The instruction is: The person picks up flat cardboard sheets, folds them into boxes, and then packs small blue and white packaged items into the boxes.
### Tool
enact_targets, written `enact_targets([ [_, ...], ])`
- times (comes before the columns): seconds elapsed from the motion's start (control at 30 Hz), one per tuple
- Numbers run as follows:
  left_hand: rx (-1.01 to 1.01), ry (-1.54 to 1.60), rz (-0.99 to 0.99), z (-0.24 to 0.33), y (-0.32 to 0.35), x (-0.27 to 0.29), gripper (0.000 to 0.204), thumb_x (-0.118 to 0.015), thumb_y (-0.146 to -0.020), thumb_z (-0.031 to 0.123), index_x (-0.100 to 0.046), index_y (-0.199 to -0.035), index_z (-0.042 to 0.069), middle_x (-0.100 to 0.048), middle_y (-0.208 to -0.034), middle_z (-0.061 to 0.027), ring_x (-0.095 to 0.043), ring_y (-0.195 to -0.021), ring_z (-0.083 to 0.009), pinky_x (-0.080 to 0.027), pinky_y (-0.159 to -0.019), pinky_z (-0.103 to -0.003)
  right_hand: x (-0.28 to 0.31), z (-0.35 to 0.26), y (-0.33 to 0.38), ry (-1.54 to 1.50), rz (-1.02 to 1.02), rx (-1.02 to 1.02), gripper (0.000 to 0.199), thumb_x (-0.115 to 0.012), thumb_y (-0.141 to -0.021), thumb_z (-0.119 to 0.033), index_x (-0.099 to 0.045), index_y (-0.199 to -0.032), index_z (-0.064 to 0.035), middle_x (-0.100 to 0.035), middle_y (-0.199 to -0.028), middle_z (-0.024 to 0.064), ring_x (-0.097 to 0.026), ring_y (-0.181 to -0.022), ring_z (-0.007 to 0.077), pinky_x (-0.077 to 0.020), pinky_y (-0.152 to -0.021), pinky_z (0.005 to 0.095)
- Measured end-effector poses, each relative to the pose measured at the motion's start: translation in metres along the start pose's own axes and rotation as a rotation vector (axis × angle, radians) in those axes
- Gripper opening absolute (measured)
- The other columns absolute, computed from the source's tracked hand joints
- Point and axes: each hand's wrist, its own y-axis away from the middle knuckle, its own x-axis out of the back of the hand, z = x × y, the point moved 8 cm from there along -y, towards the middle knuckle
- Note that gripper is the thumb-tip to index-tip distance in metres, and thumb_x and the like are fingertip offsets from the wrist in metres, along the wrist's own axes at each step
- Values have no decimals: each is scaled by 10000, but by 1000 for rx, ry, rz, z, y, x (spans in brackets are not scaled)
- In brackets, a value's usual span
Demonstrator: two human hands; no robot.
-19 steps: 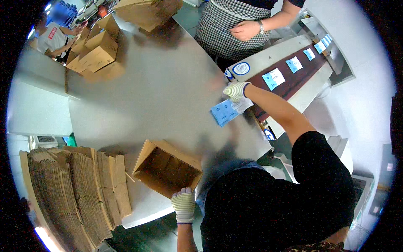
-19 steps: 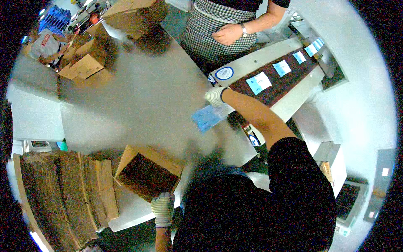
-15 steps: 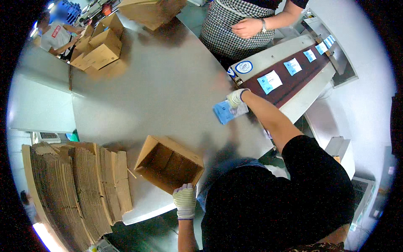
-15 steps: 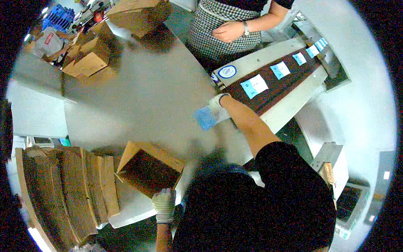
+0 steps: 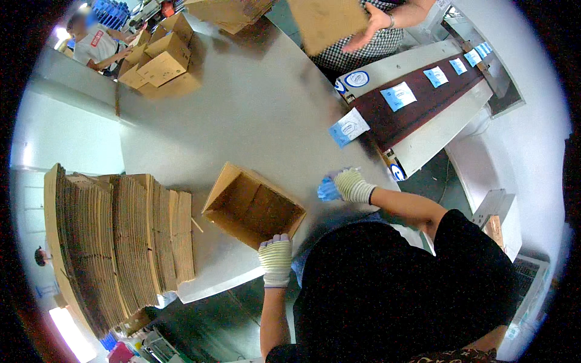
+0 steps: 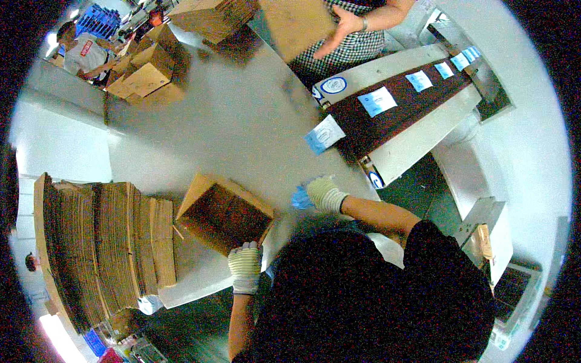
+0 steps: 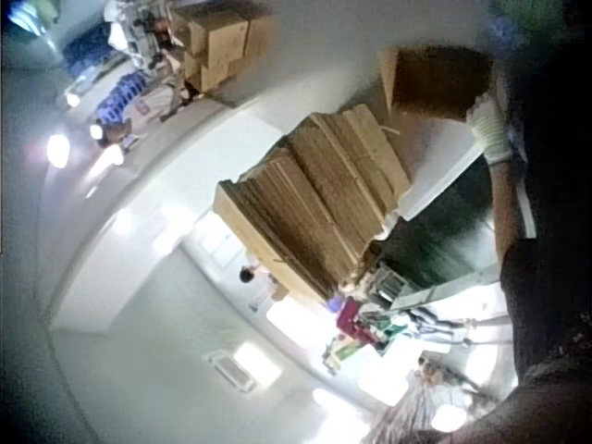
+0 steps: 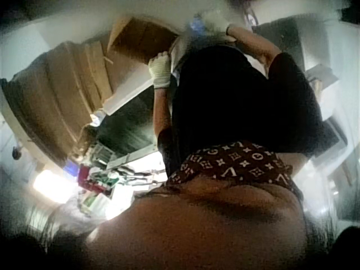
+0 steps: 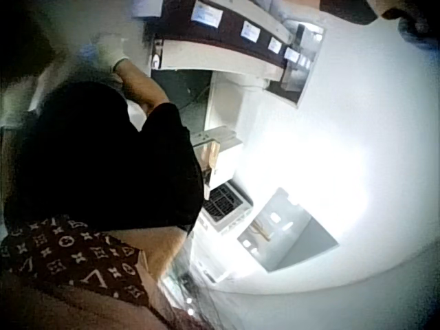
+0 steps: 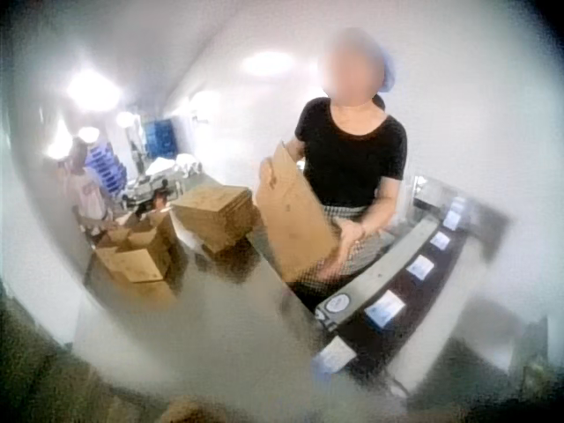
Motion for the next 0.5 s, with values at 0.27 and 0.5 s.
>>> enact_targets([
  [0.27, -15, -30, -86, 31, 8, -8, 102, -515, -789, 248, -516, -802, 147, -543, -751, -24, -575, -707, -199, -422, -635, -357, 116, -111, 37, -1010, 356, 782, 268, -658, -770, -232, -626, -1016, -131, -634, -1029, 65, -590, -976, 233, -452, -883, 368],
  [0.5, 8, -3, 1, 40, 13, -21, 121, -494, -780, 179, -570, -844, 111, -550, -722, -46, -554, -651, -209, -427, -603, -365, 99, -205, 24, 123, 324, 552, 342, -524, -817, -188, -511, -1149, -107, -598, -1006, 118, -564, -959, 302, -446, -854, 439],
])
